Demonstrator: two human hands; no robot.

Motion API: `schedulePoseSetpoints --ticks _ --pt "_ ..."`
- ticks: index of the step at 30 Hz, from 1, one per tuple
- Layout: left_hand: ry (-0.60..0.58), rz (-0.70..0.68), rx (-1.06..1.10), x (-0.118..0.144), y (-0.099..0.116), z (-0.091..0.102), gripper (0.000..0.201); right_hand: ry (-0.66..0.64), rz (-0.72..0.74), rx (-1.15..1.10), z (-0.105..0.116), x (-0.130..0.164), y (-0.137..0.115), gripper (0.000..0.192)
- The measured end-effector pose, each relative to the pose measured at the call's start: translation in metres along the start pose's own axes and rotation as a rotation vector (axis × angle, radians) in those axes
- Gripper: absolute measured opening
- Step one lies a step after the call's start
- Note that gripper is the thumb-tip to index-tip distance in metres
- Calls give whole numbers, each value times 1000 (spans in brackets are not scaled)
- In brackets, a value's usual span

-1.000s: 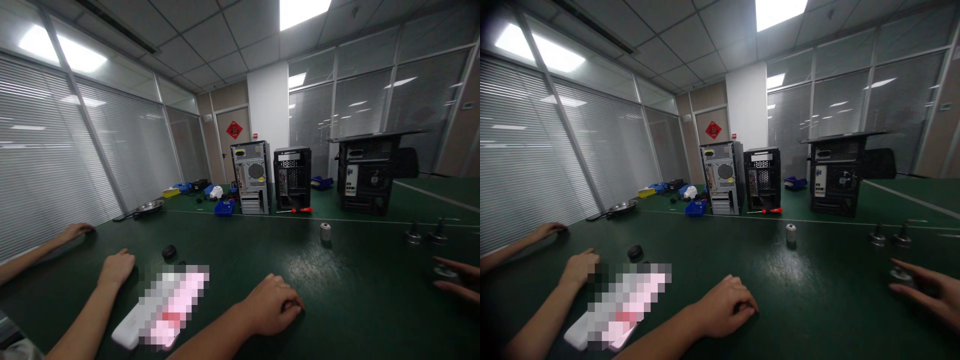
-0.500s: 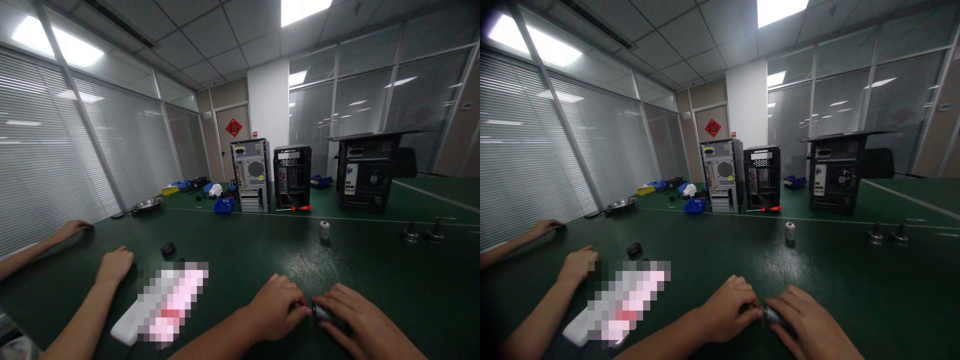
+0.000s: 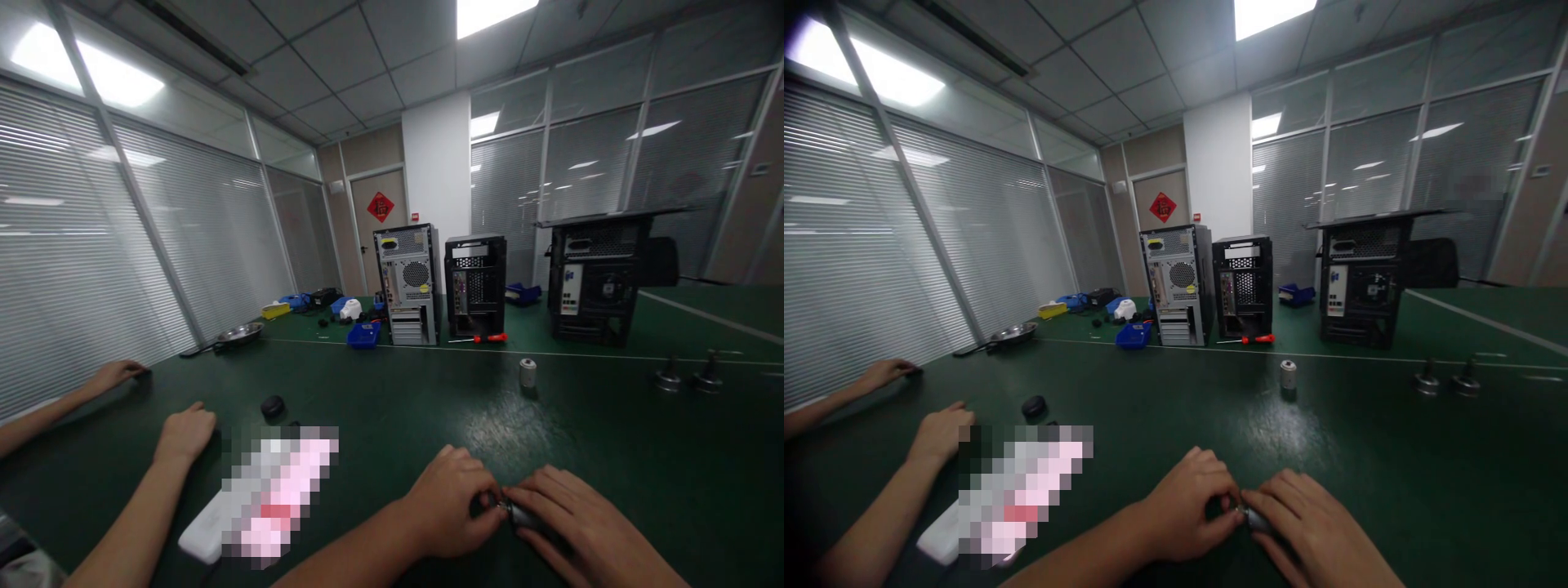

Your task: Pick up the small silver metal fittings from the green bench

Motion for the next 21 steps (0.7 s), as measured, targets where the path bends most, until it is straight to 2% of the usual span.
schedulePoseSetpoints --ticks 3,5,8,11,15,17,21 --pt "35 39 -29 1 -2 2 12 102 -13 33 6 2 0 46" --pt "91 123 -60 2 -5 8 9 153 -38 72 9 5 4 46" --pt "161 288 -84 6 -15 19 6 137 -134 99 5 12 16 47" --pt "178 387 -97 8 -23 28 14 73 -259 46 -5 19 31 52" --pt "156 394 -104 9 -29 27 31 -5 -376 -109 -17 27 41 55" --pt "138 364 -79 8 -29 23 35 0 -403 -196 -18 29 41 56" --pt "130 247 19 6 -20 13 21 95 -307 -233 0 23 27 49"
Point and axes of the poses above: each hand's wrist, its own x-axis away from the middle knuckle, its own z-axis out of the back of the hand, y = z × x, the point moved 4 cm from there along -x, towards the middle knuckle, and after that the axes turned 10 degrees about -z, right-handed, at the moved point
